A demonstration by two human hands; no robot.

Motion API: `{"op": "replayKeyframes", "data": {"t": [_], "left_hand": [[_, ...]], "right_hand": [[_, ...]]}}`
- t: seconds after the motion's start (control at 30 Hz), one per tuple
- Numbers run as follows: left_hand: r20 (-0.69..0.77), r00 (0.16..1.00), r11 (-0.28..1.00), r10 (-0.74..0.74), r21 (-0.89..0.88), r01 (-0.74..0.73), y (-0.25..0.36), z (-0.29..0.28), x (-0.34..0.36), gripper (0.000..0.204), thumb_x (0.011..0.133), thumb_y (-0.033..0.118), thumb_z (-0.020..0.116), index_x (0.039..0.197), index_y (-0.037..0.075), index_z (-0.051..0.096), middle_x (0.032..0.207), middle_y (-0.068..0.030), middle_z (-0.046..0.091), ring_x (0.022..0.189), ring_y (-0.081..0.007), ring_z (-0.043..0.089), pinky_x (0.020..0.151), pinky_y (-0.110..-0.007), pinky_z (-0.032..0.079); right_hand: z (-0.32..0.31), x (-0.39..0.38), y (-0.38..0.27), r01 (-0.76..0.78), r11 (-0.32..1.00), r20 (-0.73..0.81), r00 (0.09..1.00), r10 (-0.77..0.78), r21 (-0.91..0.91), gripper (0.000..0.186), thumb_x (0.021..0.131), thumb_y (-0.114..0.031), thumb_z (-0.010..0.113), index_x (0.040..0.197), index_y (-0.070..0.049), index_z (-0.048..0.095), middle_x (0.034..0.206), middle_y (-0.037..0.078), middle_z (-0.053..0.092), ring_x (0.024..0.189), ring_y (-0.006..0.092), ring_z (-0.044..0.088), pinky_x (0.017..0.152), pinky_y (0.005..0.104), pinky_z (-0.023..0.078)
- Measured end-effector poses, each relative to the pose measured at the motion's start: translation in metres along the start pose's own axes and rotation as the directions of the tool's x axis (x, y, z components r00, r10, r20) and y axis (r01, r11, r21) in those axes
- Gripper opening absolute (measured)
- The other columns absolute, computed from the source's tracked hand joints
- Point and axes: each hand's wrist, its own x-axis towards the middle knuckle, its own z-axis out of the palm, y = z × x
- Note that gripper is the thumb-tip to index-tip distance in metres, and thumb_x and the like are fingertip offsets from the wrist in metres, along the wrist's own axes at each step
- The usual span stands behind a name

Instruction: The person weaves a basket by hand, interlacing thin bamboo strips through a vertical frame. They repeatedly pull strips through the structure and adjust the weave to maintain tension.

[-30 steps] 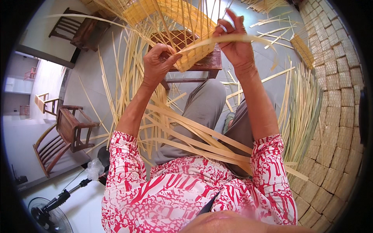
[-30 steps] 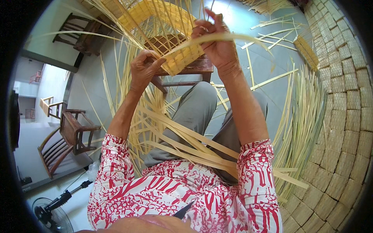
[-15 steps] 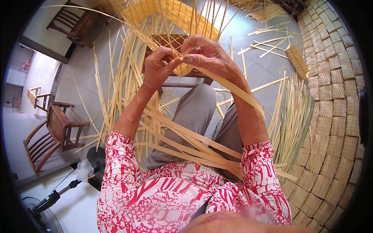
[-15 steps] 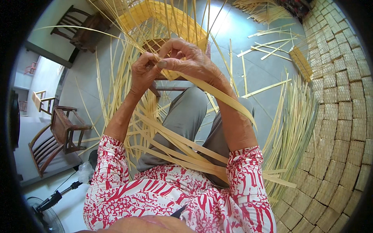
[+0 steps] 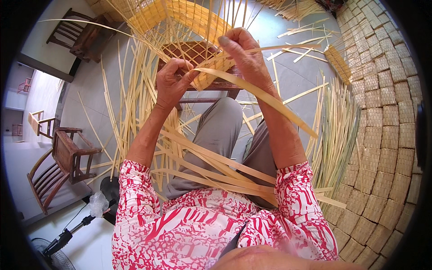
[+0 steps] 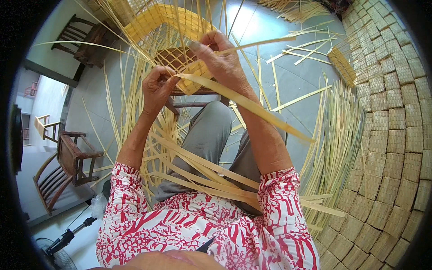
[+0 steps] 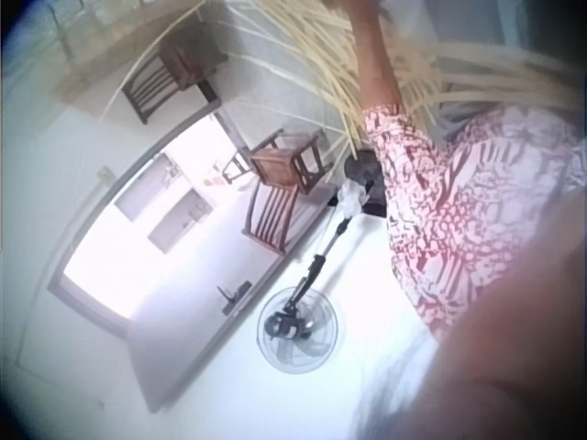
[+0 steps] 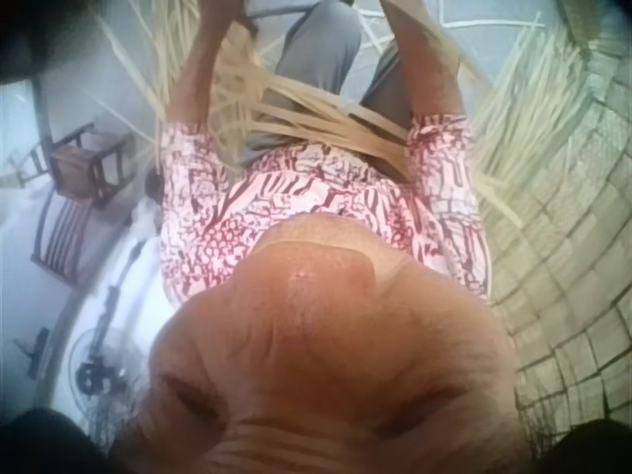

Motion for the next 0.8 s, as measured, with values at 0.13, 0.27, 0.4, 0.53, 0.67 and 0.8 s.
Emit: {"op": "replayKeyframes", "data": {"t": [0.13, 0.27, 0.4, 0.53, 0.67, 0.8], "left_hand": [[-0.007, 1.000, 0.998, 0.006, 0.059, -0.006, 0.006, 0.004, 0.002, 0.021, 0.086, 0.014, 0.082, 0.090, 0.003, 0.064, 0.081, -0.0025, 0.063, 0.068, -0.0093, 0.057, 0.063, -0.025, 0.048], [-0.032, 0.998, 0.993, 0.061, 0.104, -0.057, 0.009, 0.010, 0.005, 0.018, 0.088, 0.014, 0.080, 0.090, 0.003, 0.066, 0.079, -0.0023, 0.061, 0.068, -0.0100, 0.057, 0.063, -0.026, 0.048], [-0.052, 0.996, 0.995, 0.070, 0.078, -0.066, 0.009, 0.008, 0.009, 0.017, 0.089, 0.015, 0.080, 0.090, 0.002, 0.068, 0.078, -0.0017, 0.058, 0.068, -0.0090, 0.055, 0.063, -0.024, 0.046], [-0.050, 0.998, 0.998, 0.041, 0.043, -0.039, 0.015, 0.009, 0.007, 0.016, 0.091, 0.014, 0.078, 0.091, 0.001, 0.068, 0.079, -0.0014, 0.057, 0.068, -0.0080, 0.054, 0.063, -0.024, 0.045], [-0.057, 0.998, 0.999, 0.001, 0.033, 0.001, 0.015, 0.013, 0.007, 0.015, 0.091, 0.012, 0.078, 0.092, 0.001, 0.068, 0.079, -0.0008, 0.058, 0.069, -0.0070, 0.054, 0.063, -0.023, 0.045], [-0.062, 0.998, 1.000, -0.018, -0.011, 0.017, 0.009, 0.007, 0.010, 0.013, 0.091, 0.010, 0.077, 0.093, 0.001, 0.068, 0.081, 0.0007, 0.058, 0.069, -0.0063, 0.054, 0.063, -0.022, 0.044]], "right_hand": [[-0.005, 0.004, 0.004, 0.023, 0.992, -0.238, 0.971, 0.008, 0.127, 0.026, 0.097, -0.027, 0.067, 0.082, -0.007, 0.062, 0.075, -0.004, 0.054, 0.068, 0.0034, 0.046, 0.058, 0.0222, 0.037], [-0.013, 0.017, 0.000, -0.080, 0.983, -0.364, 0.921, 0.137, 0.166, 0.026, 0.097, -0.026, 0.055, 0.095, -0.003, 0.067, 0.087, 0.001, 0.060, 0.078, 0.0085, 0.051, 0.067, 0.0256, 0.044], [-0.023, 0.023, -0.002, -0.119, 0.989, -0.179, 0.975, 0.134, 0.089, 0.028, 0.096, -0.025, 0.053, 0.106, -0.005, 0.070, 0.099, 0.003, 0.064, 0.090, 0.0113, 0.056, 0.074, 0.0288, 0.047], [-0.035, 0.017, -0.001, -0.103, 0.986, -0.257, 0.957, 0.134, 0.132, 0.022, 0.098, -0.027, 0.062, 0.099, -0.006, 0.070, 0.090, 0.001, 0.065, 0.081, 0.0099, 0.058, 0.071, 0.0285, 0.047], [-0.056, 0.002, -0.001, -0.078, 0.497, -0.231, 0.816, 0.530, 0.864, 0.026, 0.107, -0.031, 0.047, 0.111, -0.007, 0.057, 0.106, 0.010, 0.062, 0.092, 0.0223, 0.057, 0.082, 0.0414, 0.048], [-0.059, -0.036, 0.023, 0.091, 0.099, -0.134, 0.720, 0.681, 0.991, 0.037, 0.111, -0.036, 0.028, 0.113, -0.007, 0.051, 0.110, 0.015, 0.061, 0.099, 0.0300, 0.057, 0.086, 0.0502, 0.049]]}}
